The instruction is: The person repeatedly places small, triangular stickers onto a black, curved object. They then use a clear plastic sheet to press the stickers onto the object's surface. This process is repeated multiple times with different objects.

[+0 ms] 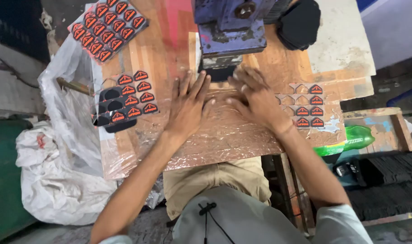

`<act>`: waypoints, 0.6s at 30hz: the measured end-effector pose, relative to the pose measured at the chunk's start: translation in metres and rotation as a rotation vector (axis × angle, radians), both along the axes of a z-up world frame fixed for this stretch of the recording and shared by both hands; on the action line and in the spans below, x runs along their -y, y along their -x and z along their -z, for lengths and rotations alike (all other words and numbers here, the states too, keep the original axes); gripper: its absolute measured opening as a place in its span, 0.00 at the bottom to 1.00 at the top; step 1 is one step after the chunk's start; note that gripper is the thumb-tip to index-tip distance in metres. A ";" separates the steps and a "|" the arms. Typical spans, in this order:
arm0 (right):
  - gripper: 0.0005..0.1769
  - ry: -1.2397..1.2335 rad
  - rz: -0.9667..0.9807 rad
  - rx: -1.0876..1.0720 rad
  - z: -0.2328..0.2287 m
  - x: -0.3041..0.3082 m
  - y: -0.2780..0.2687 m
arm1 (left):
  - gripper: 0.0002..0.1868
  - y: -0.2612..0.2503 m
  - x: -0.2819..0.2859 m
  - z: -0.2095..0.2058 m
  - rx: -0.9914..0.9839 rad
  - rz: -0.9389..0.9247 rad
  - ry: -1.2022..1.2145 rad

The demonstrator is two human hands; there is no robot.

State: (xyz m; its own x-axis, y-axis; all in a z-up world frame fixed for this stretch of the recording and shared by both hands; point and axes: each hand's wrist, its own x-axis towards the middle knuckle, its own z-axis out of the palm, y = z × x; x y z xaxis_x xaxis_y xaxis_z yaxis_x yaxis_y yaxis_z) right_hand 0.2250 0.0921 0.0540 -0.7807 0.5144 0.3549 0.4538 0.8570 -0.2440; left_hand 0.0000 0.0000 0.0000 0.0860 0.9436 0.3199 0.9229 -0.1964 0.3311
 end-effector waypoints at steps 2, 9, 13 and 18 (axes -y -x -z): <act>0.27 0.244 0.234 -0.102 -0.037 0.025 -0.017 | 0.35 0.002 0.000 -0.005 0.029 0.010 -0.030; 0.13 0.681 0.852 -0.433 0.042 0.036 -0.302 | 0.34 0.003 0.000 -0.011 0.077 0.008 -0.027; 0.07 0.336 0.792 -0.318 -0.053 0.081 -0.200 | 0.33 0.002 0.002 -0.011 0.111 0.002 -0.014; 0.03 0.698 0.295 -0.705 -0.058 0.062 -0.101 | 0.33 0.005 0.002 -0.011 0.118 0.022 -0.058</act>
